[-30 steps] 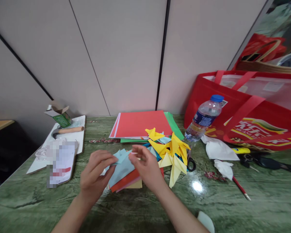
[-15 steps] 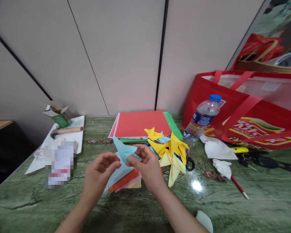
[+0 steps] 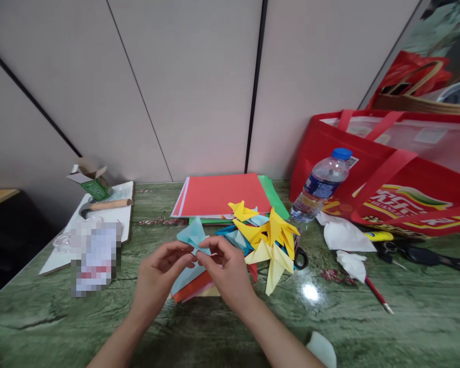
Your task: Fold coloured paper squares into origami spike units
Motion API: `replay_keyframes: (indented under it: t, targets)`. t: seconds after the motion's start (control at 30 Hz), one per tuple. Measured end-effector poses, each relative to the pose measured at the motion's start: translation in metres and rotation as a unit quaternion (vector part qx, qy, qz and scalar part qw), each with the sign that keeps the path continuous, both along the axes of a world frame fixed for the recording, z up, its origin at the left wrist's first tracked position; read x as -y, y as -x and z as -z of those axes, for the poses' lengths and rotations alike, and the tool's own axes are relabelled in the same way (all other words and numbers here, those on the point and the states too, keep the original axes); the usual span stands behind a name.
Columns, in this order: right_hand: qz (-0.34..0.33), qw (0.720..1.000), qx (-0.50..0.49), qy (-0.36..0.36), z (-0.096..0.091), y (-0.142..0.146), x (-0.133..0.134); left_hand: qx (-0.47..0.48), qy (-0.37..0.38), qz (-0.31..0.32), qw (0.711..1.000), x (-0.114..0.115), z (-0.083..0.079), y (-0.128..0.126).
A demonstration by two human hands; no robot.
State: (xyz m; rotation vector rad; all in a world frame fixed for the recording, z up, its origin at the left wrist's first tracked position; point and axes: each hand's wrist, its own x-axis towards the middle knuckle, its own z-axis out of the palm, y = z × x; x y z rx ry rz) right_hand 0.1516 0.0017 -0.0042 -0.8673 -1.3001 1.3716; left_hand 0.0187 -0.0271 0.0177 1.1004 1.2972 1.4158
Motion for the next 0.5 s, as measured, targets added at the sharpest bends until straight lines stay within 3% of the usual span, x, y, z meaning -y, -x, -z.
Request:
replay_keyframes:
  t: [0.13,0.23,0.5]
  targets:
    - [-0.003,1.0,0.003,0.008,0.0006,0.0011,0.0012,0.085,0.011,-0.012,0.996,-0.0052,0.006,0.0021]
    - [-0.028,1.0,0.0,-0.001,0.0006,0.0017,0.0017,0.096,0.01,-0.004,0.995,-0.0072,0.01,0.0044]
    - [-0.037,0.999,0.027,-0.013,0.0014,0.0009,-0.0018,-0.056,-0.043,-0.013,0.997,-0.0023,0.0055,0.0038]
